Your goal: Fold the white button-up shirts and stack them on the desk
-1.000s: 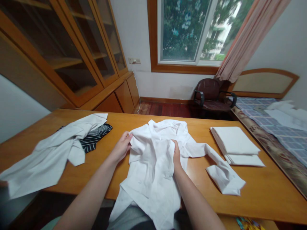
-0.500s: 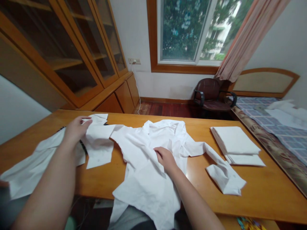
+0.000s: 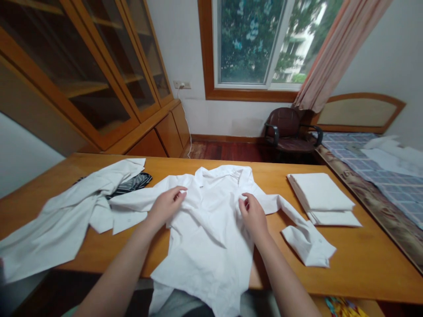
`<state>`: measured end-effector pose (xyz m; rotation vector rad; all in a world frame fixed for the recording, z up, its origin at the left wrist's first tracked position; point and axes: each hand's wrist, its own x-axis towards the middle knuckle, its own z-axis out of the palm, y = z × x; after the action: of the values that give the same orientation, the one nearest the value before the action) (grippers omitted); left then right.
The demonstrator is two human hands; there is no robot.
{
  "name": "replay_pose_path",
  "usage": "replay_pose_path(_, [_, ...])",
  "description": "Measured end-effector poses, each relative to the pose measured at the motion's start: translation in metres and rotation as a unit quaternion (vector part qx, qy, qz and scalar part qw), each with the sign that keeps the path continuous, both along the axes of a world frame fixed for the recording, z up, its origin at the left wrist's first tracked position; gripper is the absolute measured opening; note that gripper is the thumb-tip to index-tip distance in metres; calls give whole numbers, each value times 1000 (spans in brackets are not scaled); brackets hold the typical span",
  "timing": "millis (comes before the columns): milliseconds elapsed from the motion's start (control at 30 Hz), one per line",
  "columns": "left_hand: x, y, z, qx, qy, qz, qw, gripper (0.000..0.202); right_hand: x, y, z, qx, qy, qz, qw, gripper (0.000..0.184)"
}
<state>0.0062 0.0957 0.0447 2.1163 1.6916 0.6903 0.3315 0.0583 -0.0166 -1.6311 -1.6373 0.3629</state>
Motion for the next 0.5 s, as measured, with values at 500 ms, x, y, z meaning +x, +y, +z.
replay_pose_path(500, [-14, -39, -87, 62, 142, -37, 987, 41, 56, -13, -29, -10, -184, 107, 977, 16])
